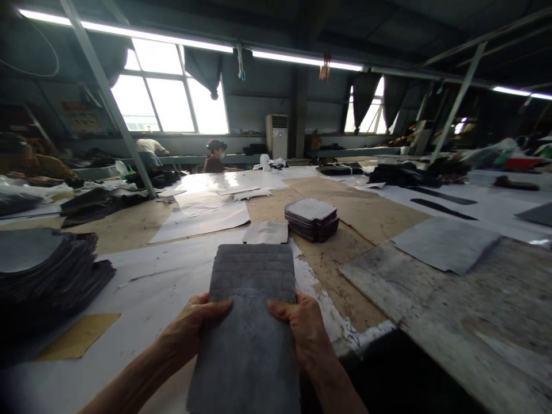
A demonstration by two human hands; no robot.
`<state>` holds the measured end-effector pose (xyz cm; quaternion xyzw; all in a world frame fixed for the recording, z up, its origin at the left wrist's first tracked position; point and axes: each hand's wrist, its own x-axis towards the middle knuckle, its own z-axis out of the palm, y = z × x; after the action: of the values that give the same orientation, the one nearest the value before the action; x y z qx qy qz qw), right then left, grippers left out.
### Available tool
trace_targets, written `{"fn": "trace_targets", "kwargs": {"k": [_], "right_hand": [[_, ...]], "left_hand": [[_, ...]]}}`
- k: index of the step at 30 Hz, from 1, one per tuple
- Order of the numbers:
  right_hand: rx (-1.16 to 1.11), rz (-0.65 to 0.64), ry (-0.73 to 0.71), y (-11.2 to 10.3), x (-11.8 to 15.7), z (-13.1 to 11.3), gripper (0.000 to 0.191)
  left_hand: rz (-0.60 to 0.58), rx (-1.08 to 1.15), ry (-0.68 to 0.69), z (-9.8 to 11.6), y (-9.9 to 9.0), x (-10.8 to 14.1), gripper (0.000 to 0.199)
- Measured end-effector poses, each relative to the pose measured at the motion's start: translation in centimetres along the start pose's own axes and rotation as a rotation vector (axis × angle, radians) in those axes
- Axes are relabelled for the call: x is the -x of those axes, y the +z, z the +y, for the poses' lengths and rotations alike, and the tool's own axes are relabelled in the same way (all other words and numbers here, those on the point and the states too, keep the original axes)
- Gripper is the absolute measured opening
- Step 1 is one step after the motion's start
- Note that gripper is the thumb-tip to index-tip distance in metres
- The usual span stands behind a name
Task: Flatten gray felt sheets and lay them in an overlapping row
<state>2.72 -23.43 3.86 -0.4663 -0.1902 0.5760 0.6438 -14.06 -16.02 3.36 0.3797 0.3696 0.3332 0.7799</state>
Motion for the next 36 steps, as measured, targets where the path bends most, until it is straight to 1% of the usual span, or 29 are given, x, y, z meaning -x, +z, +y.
{"fn": "trace_targets", "kwargs": {"k": [3, 7, 9, 11, 14, 18, 21, 22, 24, 25, 26, 27, 28, 29, 31, 34, 36], "right_hand": [[0.02, 0.008, -0.031, -0.2, -0.1, 0.5, 0.032], [0.112, 0.027, -0.147, -0.5, -0.2, 1.0, 0.039], [0.129, 0.024, -0.242, -0.7, -0.3, 1.1, 0.047], [0.105, 0.002, -0.317, -0.9, -0.3, 1.2, 0.06], [0.058, -0.023, -0.33, -1.0, -0.3, 1.5, 0.074], [0.054, 0.017, -0.341, -1.0, -0.1, 1.8, 0.074], [0.062, 0.025, -0.379, -1.1, 0.1, 2.0, 0.072], [0.064, 0.027, -0.404, -1.2, 0.2, 2.0, 0.072], [0.07, 0.025, -0.459, -1.3, 0.2, 2.0, 0.075], [0.075, 0.019, -0.464, -1.4, 0.3, 1.8, 0.075], [0.087, 0.009, -0.439, -1.5, 0.3, 1.7, 0.074], [0.109, 0.001, -0.386, -1.5, 0.3, 1.5, 0.07], [0.14, -0.004, -0.316, -1.6, 0.3, 1.3, 0.064], [0.173, -0.003, -0.247, -1.6, 0.4, 1.1, 0.057], [0.231, 0.007, -0.157, -1.6, 0.4, 0.7, 0.047], [0.235, 0.023, -0.167, -1.6, 0.4, 0.6, 0.046], [0.199, 0.018, -0.183, -1.5, 0.3, 0.8, 0.051]], "left_hand": [[-0.018, -0.023, 0.023, -0.2, 0.0, 0.1, 0.028], [-0.033, -0.029, 0.078, -0.2, 0.2, 0.4, 0.031], [-0.041, -0.019, 0.137, -0.1, 0.3, 0.6, 0.036], [-0.051, -0.007, 0.192, -0.1, 0.4, 0.7, 0.042], [-0.058, 0.0, 0.235, -0.3, 0.3, 0.6, 0.048], [-0.08, -0.029, 0.279, -0.8, 0.1, 0.4, 0.05], [-0.08, -0.059, 0.336, -1.1, 0.0, 0.4, 0.05], [-0.07, -0.068, 0.363, -1.2, 0.0, 0.5, 0.053], [-0.049, -0.066, 0.431, -1.0, 0.1, 0.6, 0.069], [-0.05, -0.058, 0.448, -0.9, 0.2, 0.7, 0.079], [-0.061, -0.049, 0.441, -0.8, 0.3, 0.7, 0.09], [-0.077, -0.042, 0.413, -0.7, 0.4, 0.6, 0.097], [-0.093, -0.039, 0.368, -0.6, 0.4, 0.6, 0.1], [-0.105, -0.047, 0.319, -0.6, 0.5, 0.5, 0.099], [-0.111, -0.08, 0.251, -0.6, 0.6, 0.2, 0.088], [-0.104, -0.12, 0.232, -0.7, 0.5, -0.1, 0.068], [-0.103, -0.113, 0.242, -0.8, 0.5, -0.1, 0.063]]}}
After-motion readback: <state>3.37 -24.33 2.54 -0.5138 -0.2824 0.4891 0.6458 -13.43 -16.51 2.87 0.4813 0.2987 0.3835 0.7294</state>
